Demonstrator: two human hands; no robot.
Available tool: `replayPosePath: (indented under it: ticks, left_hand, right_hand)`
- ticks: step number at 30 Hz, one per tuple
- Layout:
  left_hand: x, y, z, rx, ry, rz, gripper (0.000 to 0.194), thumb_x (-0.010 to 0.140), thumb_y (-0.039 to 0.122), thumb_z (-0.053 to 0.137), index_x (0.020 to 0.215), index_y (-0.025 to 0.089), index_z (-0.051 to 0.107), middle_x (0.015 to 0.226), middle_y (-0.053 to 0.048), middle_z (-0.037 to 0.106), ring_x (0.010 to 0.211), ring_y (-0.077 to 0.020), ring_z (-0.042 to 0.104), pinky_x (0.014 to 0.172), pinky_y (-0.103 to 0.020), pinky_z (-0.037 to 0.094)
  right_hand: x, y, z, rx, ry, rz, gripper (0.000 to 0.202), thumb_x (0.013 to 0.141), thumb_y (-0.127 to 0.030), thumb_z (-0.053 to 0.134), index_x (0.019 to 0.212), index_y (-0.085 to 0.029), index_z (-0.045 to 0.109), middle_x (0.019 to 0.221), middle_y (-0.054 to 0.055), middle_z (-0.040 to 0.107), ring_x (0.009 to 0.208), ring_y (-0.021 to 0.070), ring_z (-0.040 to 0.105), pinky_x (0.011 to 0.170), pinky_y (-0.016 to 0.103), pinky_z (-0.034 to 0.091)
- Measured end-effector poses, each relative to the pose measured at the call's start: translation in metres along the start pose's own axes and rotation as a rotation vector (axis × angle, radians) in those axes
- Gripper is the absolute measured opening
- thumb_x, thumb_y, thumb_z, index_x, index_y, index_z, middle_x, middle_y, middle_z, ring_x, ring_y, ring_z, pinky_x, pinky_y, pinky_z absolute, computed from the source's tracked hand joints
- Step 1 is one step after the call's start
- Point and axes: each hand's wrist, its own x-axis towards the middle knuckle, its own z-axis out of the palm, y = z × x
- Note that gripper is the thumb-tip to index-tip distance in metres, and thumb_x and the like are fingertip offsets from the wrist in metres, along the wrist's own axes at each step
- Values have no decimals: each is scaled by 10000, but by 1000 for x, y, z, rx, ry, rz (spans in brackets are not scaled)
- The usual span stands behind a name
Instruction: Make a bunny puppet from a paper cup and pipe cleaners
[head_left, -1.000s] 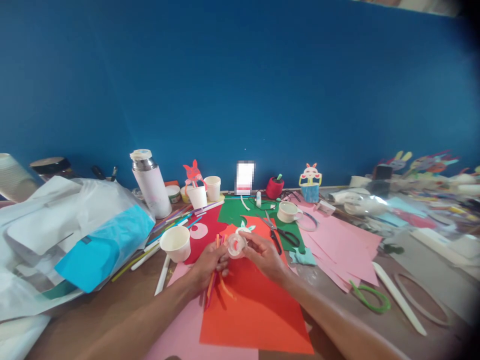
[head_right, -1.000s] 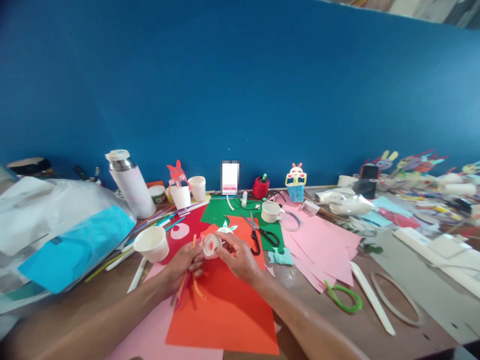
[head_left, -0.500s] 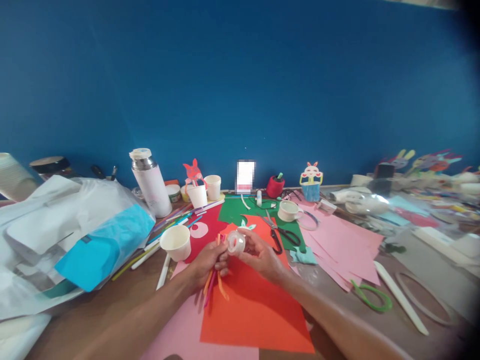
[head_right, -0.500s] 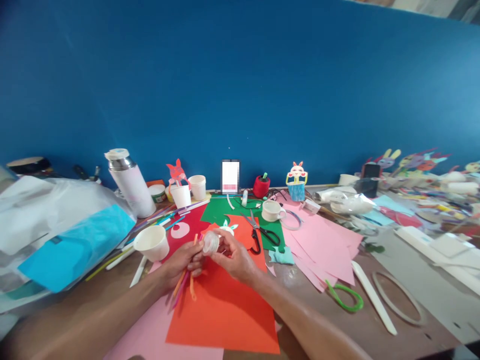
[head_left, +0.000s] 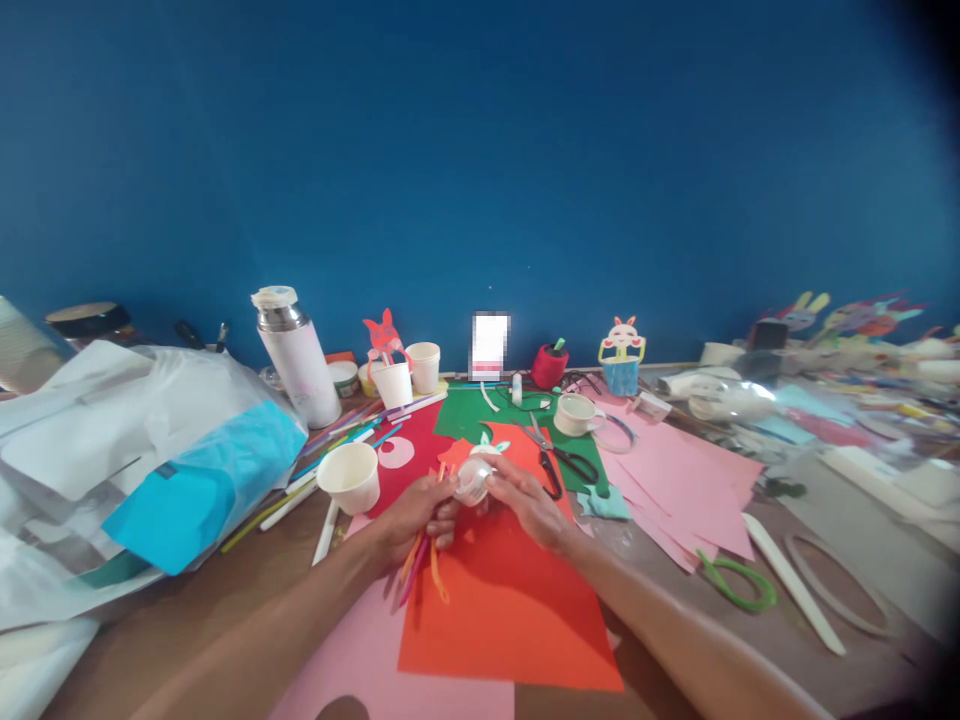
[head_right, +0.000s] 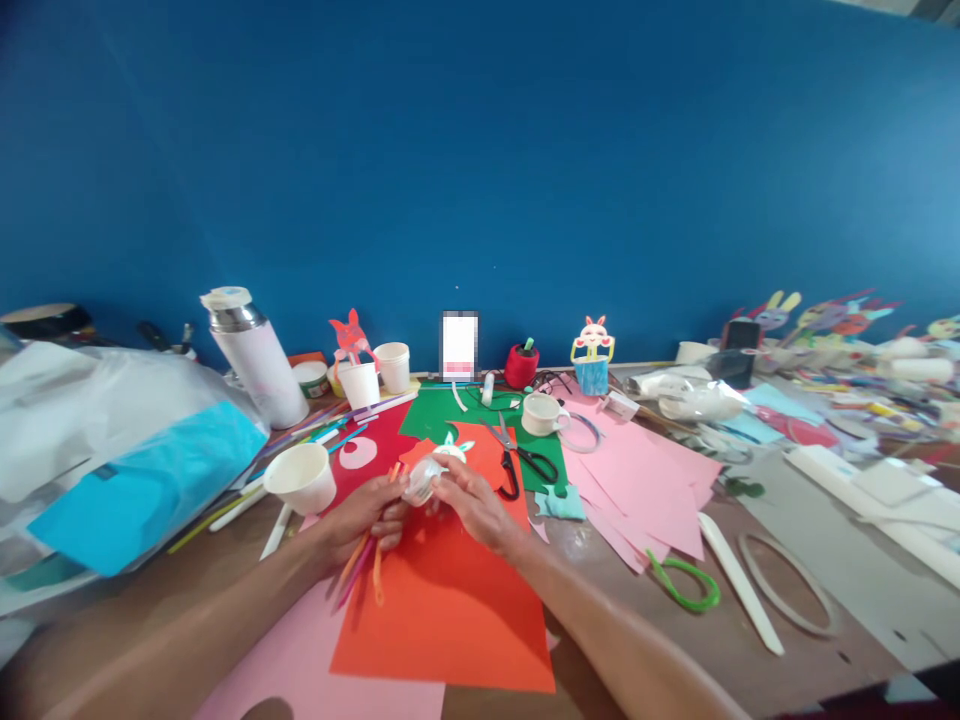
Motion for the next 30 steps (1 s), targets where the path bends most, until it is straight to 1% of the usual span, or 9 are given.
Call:
replayPosePath:
  ticks: [4, 9, 12, 14, 17, 20, 25, 27, 30]
  left_hand:
    - [0, 0, 0, 5, -16, 3, 288, 784, 405, 496, 723, 127, 539, 451, 102, 252, 339, -15, 163, 333, -154, 271]
    - [1, 0, -2, -70, 14, -2, 252, 787, 385, 500, 738, 139, 514, 454, 96, 303, 334, -16, 202, 339, -156, 297]
    - [3, -1, -4, -89, 25, 2, 233, 790, 372, 501, 734, 146, 487, 461, 96, 321, 333, -13, 211, 343, -153, 302]
    - [4, -1, -4, -99, 30, 4, 228, 789, 365, 503, 711, 155, 458, 468, 96, 327, 333, -12, 213, 347, -152, 307]
    - [3, -1, -5, -103, 24, -1, 239, 787, 368, 503, 692, 160, 437, 469, 95, 326, 333, -14, 226, 351, -157, 318]
    - [2, 1, -4, -97, 9, -14, 237, 781, 369, 514, 695, 158, 449, 464, 91, 329, 335, -19, 242, 347, -159, 320]
    - [1, 2, -3, -93, 4, -18, 242, 787, 392, 503, 728, 160, 470, 472, 90, 326, 336, -14, 232, 345, -151, 319]
    - [0, 3, -2, -93, -3, -24, 256, 788, 404, 499, 718, 160, 463, 483, 89, 326, 338, -12, 226, 345, -149, 322]
    - [0, 4, -1, -86, -28, -34, 272, 793, 414, 487, 709, 157, 459, 490, 86, 323, 342, -10, 219, 343, -146, 323]
  right_hand:
    - [1, 4, 2, -200, 72, -28, 346, 865, -379, 381, 1146, -217, 499, 786, 15, 590, 702, 148, 526, 649, 263, 427]
    - [3, 15, 3, -393, 211, -137, 360, 858, -363, 393, 1172, -217, 493, 1029, 43, 581, 914, 174, 527, 758, 276, 434]
    - [3, 19, 5, -462, 279, -208, 357, 833, -344, 442, 1162, -218, 500, 1125, 62, 545, 967, 183, 522, 777, 286, 442]
    - [3, 19, 8, -502, 295, -243, 418, 786, -337, 518, 1185, -220, 475, 1152, 72, 525, 999, 195, 510, 774, 290, 448]
    - [3, 17, 11, -494, 280, -244, 491, 739, -332, 582, 1197, -213, 449, 1144, 78, 523, 1004, 199, 509, 768, 290, 453]
    - [4, 16, 9, -417, 271, -179, 454, 748, -348, 571, 1169, -214, 467, 1109, 70, 539, 952, 188, 528, 771, 299, 446]
    - [5, 12, -3, -193, 57, -70, 392, 820, -392, 469, 1152, -184, 488, 961, 49, 582, 865, 171, 536, 778, 301, 427]
    - [4, 8, -7, -182, -8, -52, 379, 841, -408, 426, 1122, -175, 525, 926, 45, 586, 866, 174, 524, 796, 305, 410]
    - [3, 2, -10, -246, -39, -49, 357, 851, -406, 407, 1068, -179, 577, 900, 34, 587, 864, 179, 508, 806, 306, 389]
